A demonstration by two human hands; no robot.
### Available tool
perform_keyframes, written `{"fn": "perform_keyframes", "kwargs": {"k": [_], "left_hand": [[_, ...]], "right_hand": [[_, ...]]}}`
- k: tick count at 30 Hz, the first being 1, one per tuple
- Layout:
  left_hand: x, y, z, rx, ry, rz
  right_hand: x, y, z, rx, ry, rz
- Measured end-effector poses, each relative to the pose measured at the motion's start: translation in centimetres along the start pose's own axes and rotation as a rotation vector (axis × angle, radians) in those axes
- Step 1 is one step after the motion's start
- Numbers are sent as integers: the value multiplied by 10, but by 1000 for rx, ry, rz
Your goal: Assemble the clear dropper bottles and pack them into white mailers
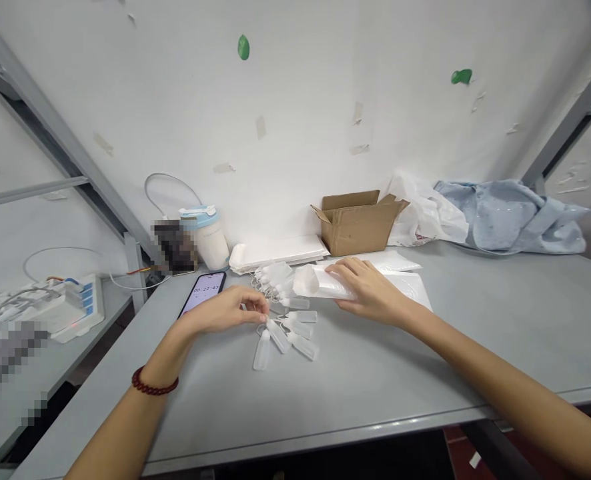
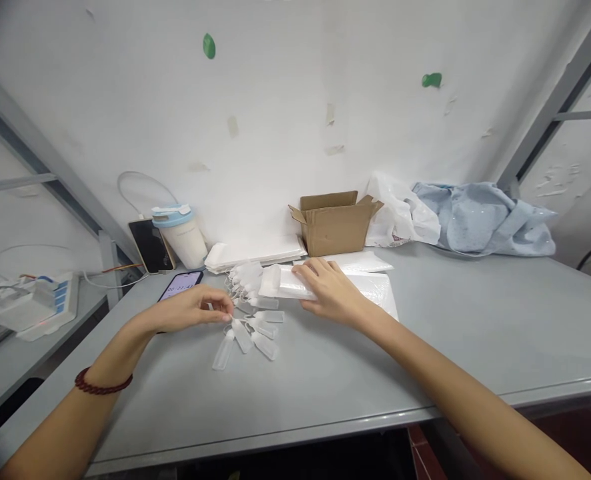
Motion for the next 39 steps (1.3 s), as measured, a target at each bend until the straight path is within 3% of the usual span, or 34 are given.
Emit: {"fn": "perform_keyframes", "kwargs": {"k": [4,11,17,21,25,30,35,37,39], "left_hand": [[-8,8,-5,37,212,-9],[-29,11,-2,158,401,-283],[-28,6,-4,181,441,-380],[-16,-1,-12,155,376,-405],[-5,-4,-33,180,131,-466],[7,-4,-50,221,-18,-440],[-16,7,-28,109,73,-527],[-20,7,-13,8,70,-467],[-13,2,1,-107,26,-320]], "right_hand": [[5,-1,3,-9,3,39],[7,0,11,-52,-43,48],[6,1,23,-87,-54,57],[5,1,30,-104,-44,51],[5,2,34,-124,-39,46],[6,2,36,-129,-37,35],[4,0,27,-62,-27,24],[4,0,22,-36,-18,16],[4,-1,18,-23,-8,8]]}}
Point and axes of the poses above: each hand's wrist, its own y-axis away from the middle knuckle, its own x-axis out of the palm, z = x × y, the point moved 10 cm from there along -y, towards the middle knuckle, and after that the axes turned 11 degrees about z, right-handed, at the moved point
